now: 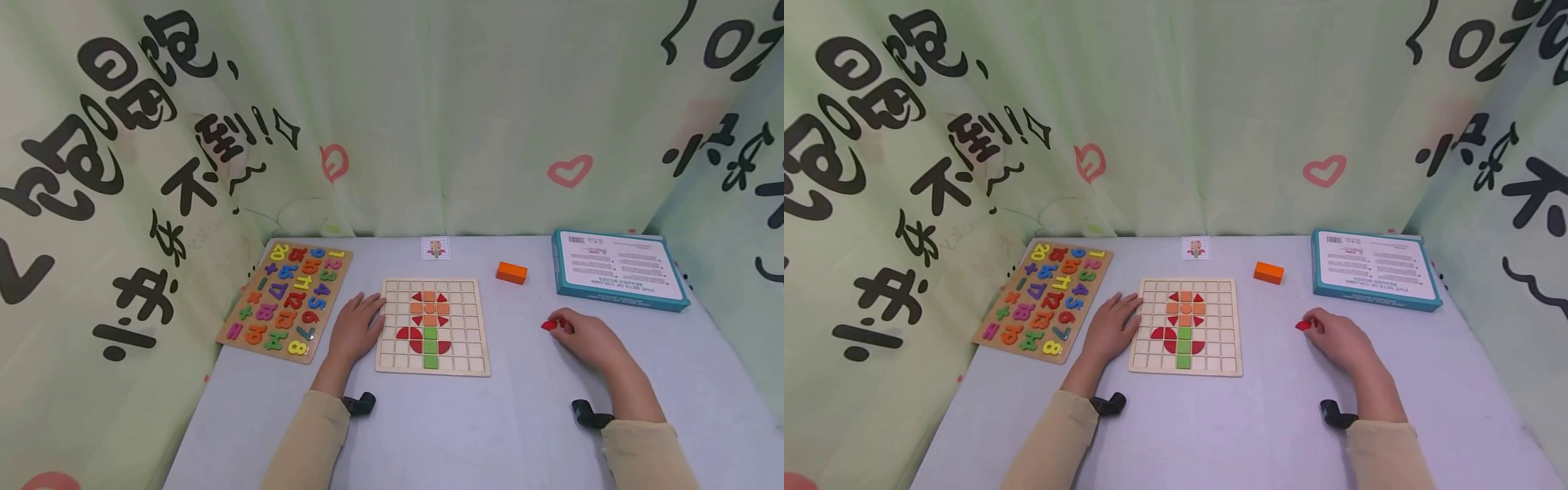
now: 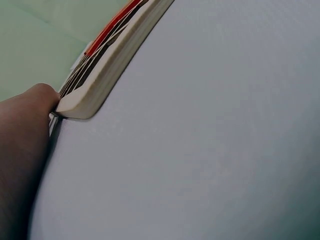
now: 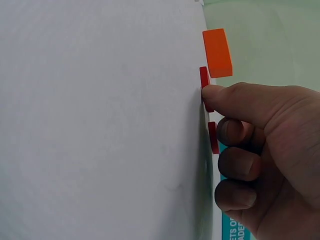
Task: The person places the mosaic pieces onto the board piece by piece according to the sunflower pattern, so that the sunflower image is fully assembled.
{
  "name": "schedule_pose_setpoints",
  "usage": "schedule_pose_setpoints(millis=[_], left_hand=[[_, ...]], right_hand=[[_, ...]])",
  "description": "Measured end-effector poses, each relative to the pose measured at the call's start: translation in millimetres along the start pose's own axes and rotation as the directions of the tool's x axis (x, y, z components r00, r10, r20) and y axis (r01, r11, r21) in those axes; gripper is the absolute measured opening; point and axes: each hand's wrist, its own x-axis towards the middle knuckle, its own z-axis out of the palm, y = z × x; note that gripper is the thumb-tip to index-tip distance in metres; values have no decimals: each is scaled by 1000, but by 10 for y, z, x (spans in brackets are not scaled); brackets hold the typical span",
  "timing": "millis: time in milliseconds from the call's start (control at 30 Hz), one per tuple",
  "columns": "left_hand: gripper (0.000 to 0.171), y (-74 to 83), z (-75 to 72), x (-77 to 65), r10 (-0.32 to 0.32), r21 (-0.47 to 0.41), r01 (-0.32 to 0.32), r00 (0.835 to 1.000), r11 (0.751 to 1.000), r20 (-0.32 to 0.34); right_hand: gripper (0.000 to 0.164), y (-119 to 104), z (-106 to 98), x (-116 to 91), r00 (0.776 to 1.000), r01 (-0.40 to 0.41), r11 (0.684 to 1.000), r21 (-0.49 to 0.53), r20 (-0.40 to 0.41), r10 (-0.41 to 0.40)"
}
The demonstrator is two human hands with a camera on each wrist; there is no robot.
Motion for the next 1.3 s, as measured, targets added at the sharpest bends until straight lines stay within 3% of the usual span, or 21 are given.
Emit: schedule_pose_setpoints(millis=[667, 1300], left_hand=[[50, 13, -20, -6, -4, 4, 4, 1000, 1000, 4], [51, 7, -3, 0, -6, 16, 6, 1000, 1000, 3]], right_hand=[[38, -76, -1, 1, 1000, 29, 999, 27, 7, -29], [29, -729, 13, 66, 986, 164, 986, -23, 14, -163]])
